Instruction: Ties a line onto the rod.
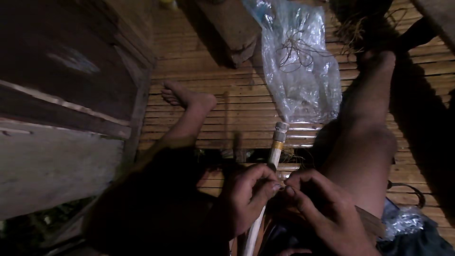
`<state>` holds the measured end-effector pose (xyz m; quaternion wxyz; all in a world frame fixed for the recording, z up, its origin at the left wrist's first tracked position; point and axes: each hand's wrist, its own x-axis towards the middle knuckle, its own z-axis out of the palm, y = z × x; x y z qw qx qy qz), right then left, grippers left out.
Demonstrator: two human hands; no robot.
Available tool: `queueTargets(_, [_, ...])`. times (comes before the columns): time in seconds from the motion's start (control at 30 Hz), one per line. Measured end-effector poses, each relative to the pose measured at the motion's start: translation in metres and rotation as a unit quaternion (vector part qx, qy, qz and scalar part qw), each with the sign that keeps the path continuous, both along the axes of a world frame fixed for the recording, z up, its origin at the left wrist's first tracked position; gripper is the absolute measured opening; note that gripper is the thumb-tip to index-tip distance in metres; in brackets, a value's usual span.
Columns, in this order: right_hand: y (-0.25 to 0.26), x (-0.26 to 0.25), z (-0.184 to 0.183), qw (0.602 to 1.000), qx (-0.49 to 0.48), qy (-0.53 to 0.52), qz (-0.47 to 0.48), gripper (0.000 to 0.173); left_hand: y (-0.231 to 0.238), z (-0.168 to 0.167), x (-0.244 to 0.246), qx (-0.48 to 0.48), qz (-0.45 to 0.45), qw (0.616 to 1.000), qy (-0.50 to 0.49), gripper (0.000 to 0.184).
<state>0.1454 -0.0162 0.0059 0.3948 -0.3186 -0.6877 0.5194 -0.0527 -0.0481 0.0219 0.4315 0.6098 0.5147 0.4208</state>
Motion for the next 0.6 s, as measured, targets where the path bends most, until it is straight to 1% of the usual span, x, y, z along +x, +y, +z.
queueTargets(0.17, [-0.0023,0.0000,-0.0033,0.999,0.032,-0.037,-0.015,0.017,-0.0002,0.0025,0.0001,-0.021,-0.011,1.000,0.008,0.017])
queueTargets(0.27, [-0.0033,-0.0004,-0.0042,0.999,0.039,-0.021,-0.020,0.016,0.0000,0.0074,0.0012,-0.041,-0.016,0.999,0.020,0.016])
queueTargets(0.37, [-0.0029,0.0003,-0.0048,0.998,0.053,-0.007,-0.021,0.016,0.0003,0.0070,0.0009,-0.033,-0.021,0.999,0.019,0.017])
queueTargets(0.6, [-0.0038,0.0013,-0.0089,0.996,0.084,0.022,-0.023,0.014,-0.0005,0.0018,0.0009,-0.019,-0.033,0.999,-0.018,0.018])
